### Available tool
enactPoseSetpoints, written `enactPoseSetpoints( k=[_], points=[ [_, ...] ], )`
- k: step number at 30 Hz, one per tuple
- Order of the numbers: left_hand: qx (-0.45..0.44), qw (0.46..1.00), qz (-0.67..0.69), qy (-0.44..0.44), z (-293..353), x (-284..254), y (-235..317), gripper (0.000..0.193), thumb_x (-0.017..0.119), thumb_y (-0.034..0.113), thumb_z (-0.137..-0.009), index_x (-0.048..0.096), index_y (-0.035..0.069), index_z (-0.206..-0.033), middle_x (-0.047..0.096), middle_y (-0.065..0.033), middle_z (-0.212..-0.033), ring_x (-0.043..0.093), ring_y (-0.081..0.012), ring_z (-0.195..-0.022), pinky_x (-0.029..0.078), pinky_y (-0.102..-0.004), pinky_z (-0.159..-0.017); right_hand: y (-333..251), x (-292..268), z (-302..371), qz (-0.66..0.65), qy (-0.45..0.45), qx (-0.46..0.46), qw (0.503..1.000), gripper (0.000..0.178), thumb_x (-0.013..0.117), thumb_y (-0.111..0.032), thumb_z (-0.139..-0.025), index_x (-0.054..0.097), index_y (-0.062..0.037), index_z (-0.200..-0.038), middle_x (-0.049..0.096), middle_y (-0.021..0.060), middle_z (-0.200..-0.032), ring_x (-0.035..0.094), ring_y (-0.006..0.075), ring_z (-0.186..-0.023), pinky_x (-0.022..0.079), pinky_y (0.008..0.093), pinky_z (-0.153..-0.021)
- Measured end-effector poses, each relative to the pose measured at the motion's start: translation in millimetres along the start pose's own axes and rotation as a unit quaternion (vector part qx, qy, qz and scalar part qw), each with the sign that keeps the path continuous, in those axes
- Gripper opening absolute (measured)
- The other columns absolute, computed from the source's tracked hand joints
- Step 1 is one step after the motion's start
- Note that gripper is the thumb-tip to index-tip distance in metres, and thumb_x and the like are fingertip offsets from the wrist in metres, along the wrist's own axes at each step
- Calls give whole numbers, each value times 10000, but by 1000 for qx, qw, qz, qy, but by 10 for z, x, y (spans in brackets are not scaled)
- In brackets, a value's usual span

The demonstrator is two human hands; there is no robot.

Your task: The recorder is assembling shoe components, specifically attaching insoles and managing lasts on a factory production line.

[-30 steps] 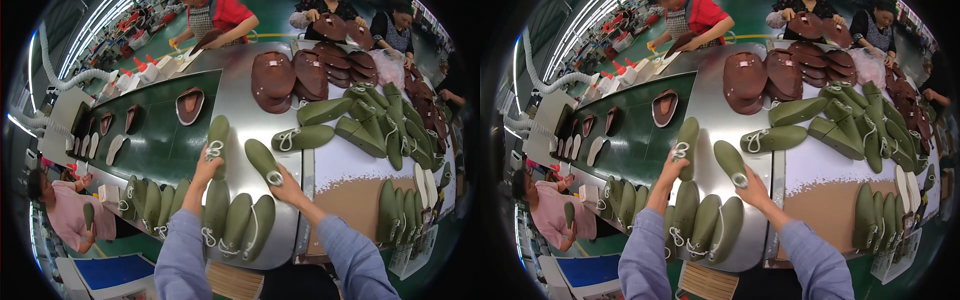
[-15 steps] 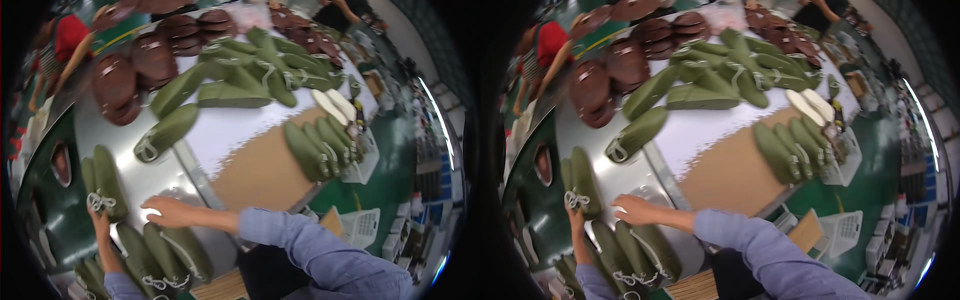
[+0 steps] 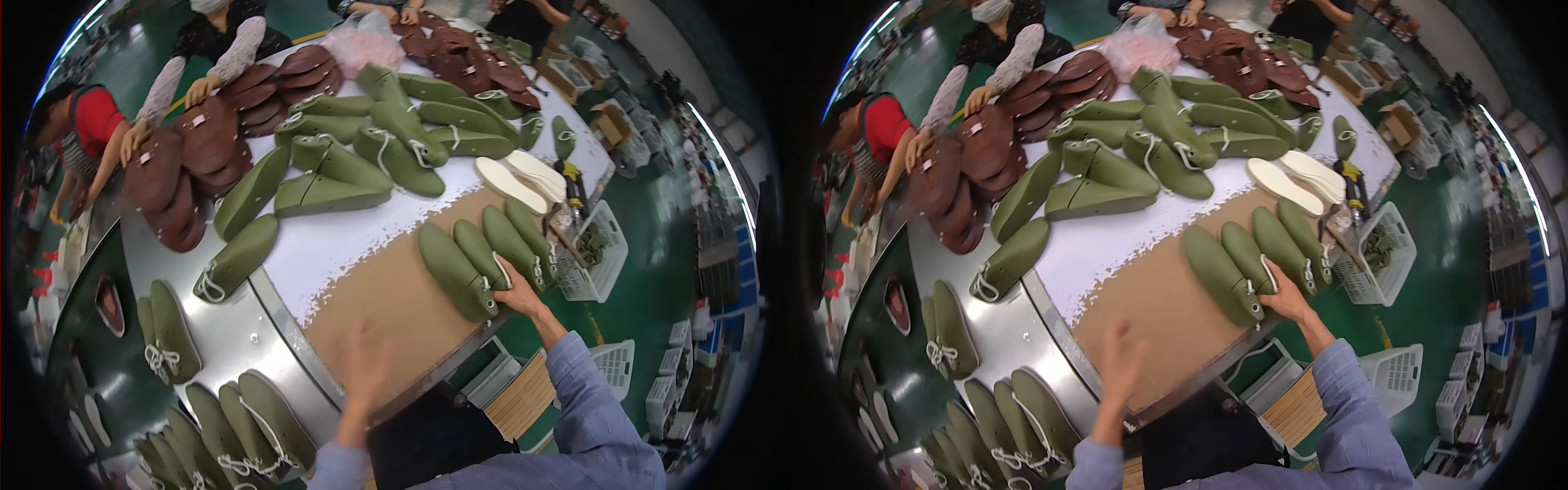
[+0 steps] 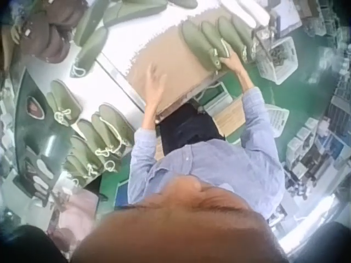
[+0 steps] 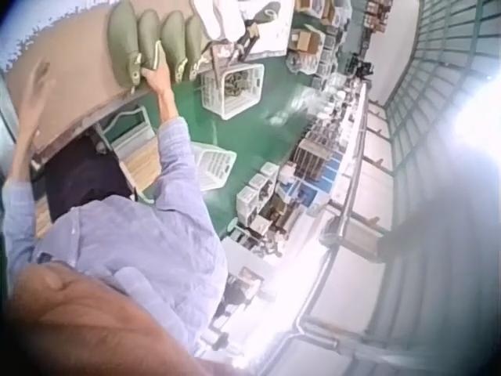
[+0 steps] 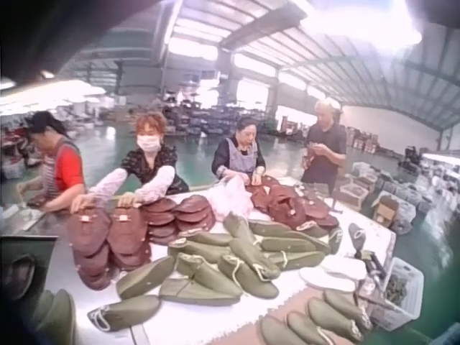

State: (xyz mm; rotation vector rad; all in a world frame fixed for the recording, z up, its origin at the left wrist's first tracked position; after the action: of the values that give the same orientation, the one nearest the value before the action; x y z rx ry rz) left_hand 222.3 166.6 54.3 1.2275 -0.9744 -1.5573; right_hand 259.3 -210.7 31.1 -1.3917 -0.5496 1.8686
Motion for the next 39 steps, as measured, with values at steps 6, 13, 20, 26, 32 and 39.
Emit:
enactPoseSetpoints(
  k=[6,13,20,26,32,39],
  points=[
    [68,996,-54,5,-731,1461,769,693,685,408,-805,455,100,-1382,404,-203,-1439,271,-415,-1387,284,-579,-1089,-302,70,-169,-113,-93,-64,987,936,623,70,-596,323,-34,-1477,398,153,-1485,354,253,-1388,276,358,-1147],
    [37,971,-210,108,27,628,114,534,686,362,-812,575,108,-1268,435,-173,-1429,254,-443,-1390,260,-632,-1067,-1254,1274,282,-31,-138,-194,971,724,705,-140,-764,398,-55,-1414,498,216,-1348,478,387,-1262,406,441,-1035],
    [-41,959,-196,203,1050,-769,-398,521,634,132,-809,527,15,-1305,490,-223,-1368,388,-388,-1340,292,-457,-1115,-1862,2647,1384,52,-163,-211,962,870,716,-356,-728,322,-121,-1467,383,308,-1395,420,483,-1257,409,535,-995],
    [1,950,-263,171,1150,-969,-406,537,593,195,-868,469,-22,-1343,446,-241,-1394,354,-396,-1359,260,-465,-1124,-1694,2040,1087,-91,-380,-91,916,471,599,-358,-906,575,-71,-1278,569,200,-1286,533,359,-1204,411,418,-1038],
    [0,983,-64,174,684,-204,392,537,592,107,-818,477,-44,-1321,498,-220,-1354,455,-337,-1294,341,-405,-1084,15,-1146,311,-18,308,-2,951,457,714,-266,-832,601,-18,-1199,642,166,-1161,616,288,-1066,467,358,-929],
    [33,999,16,-40,-199,2122,756,708,705,299,-851,398,-60,-1378,443,-293,-1387,436,-396,-1305,363,-432,-1080,857,-810,-247,-52,63,-48,995,833,668,-58,-732,310,-73,-1484,412,169,-1453,417,290,-1324,315,356,-1109]
  ],
)
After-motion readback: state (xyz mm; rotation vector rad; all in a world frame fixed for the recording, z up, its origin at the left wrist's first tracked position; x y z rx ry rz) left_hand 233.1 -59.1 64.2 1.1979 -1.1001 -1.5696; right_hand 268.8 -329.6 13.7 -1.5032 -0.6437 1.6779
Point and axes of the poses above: each hand's wrist, its own z-axis away from the middle knuckle, its own x-axis out of the palm, y = z × x, the point moved 8 cm from there along -z, towards the middle knuckle
